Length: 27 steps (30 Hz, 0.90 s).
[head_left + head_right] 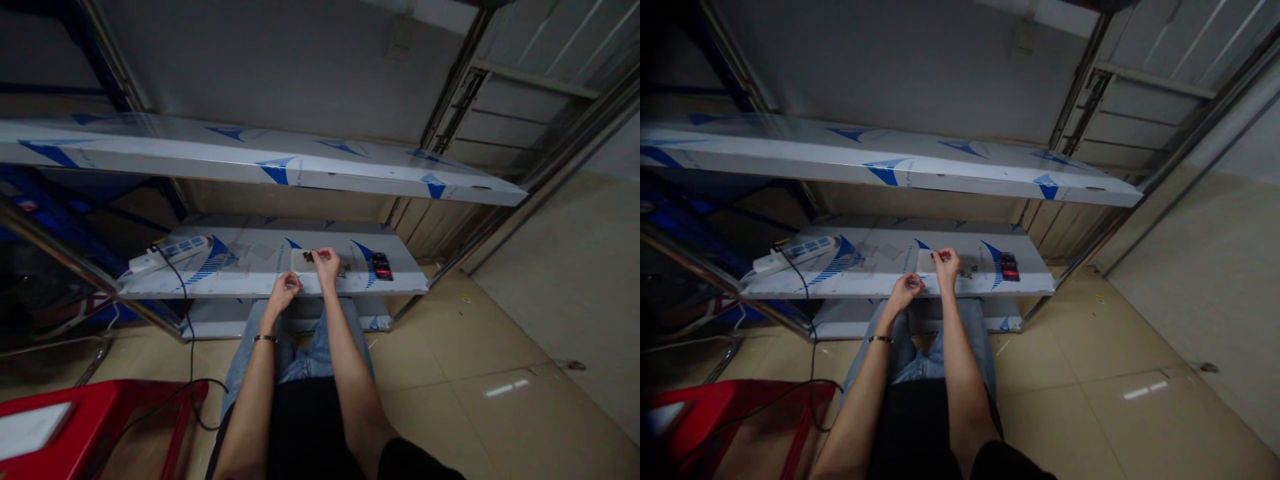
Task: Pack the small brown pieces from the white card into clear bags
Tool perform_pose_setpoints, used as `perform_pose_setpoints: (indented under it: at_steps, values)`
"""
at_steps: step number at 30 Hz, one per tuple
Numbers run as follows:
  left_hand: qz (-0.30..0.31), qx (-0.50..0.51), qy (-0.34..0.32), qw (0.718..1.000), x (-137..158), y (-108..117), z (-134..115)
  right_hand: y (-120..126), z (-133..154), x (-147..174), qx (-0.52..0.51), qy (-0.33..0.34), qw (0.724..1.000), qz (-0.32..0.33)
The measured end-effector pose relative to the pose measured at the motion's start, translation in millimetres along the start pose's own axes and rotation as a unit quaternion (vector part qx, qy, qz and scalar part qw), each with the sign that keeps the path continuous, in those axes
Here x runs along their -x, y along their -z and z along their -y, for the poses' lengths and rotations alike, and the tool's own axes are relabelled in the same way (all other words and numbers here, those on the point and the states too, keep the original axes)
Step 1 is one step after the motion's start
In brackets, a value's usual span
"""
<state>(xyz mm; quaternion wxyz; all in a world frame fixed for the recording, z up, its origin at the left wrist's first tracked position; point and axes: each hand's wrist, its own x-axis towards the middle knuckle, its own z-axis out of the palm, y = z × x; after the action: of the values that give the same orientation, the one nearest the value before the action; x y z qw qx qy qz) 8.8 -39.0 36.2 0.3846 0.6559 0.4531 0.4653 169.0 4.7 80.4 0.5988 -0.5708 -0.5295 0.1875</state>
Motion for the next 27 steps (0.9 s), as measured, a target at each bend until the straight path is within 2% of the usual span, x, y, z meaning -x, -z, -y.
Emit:
perform_pose_setpoints:
  at_steps: [5, 8, 11, 16, 22, 27]
  values:
    - [-0.015, -0.028, -0.024, 0.999, -2.2, -0.2, 4.7, 5.4, 3.5, 40.0, -0.027, -0.007, 0.993, 0.118]
    - [-0.019, -0.065, -0.017, 0.998, -1.5, -0.1, 3.0, 11.8, 3.8, 41.3, -0.027, -0.004, 0.981, 0.192]
    - [0.002, -0.089, -0.012, 0.996, 0.0, 0.2, -2.6, 18.2, 7.6, 38.6, -0.001, 0.024, 0.970, 0.243]
    - [0.016, -0.102, -0.005, 0.995, 2.4, 1.4, -10.1, 20.1, 14.7, 42.2, 0.048, 0.045, 0.964, 0.258]
    - [0.003, -0.110, -0.017, 0.994, 2.0, 1.1, -3.5, 20.6, 17.6, 44.2, 0.065, 0.067, 0.959, 0.269]
    - [-0.009, -0.087, -0.036, 0.996, 0.0, -0.5, 6.4, 15.1, 7.0, 43.3, 0.069, 0.082, 0.965, 0.238]
